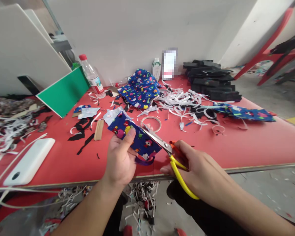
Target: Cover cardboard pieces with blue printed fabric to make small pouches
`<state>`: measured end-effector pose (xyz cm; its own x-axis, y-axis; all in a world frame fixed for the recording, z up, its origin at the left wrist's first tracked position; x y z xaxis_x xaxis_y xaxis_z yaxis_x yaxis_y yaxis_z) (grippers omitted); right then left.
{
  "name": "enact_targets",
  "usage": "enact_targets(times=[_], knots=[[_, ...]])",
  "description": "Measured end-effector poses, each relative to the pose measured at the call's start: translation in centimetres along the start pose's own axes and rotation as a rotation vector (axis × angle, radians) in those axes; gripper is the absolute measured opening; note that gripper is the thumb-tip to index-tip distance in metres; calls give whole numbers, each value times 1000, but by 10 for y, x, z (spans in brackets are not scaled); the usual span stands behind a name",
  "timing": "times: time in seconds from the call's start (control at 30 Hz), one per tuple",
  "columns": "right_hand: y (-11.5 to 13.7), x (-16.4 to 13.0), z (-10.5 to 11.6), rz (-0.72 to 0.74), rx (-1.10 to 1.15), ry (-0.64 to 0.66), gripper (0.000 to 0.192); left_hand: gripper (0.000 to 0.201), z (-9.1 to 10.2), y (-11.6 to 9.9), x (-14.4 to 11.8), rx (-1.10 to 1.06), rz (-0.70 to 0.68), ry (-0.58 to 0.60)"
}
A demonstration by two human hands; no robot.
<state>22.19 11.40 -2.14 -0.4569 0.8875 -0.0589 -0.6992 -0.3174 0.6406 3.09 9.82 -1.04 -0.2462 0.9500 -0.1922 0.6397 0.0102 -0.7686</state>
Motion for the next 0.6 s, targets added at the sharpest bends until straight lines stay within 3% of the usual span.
enact_targets(times=[0.13,0.33,0.6], knots=[[0,0,-7,13,-52,2,37,23,-7,7,-2,11,40,38],[0,-1,-8,56,-108,-53,34,25,-4,11,-1,-5,50,3],[1,-1,-6,49,3,-117,40,25,-1,12,-2,-10,77,-42]])
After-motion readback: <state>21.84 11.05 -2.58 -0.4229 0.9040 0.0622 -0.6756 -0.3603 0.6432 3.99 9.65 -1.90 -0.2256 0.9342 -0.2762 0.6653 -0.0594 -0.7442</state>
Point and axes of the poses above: each hand's wrist, its own x-axis towards the middle knuckle, its own z-axis out of the back of the hand, y = z × x, the point moved 9 cm from there along x, towards the middle knuckle, and after that the axes turned 7 degrees about z, right-handed, at the moved point
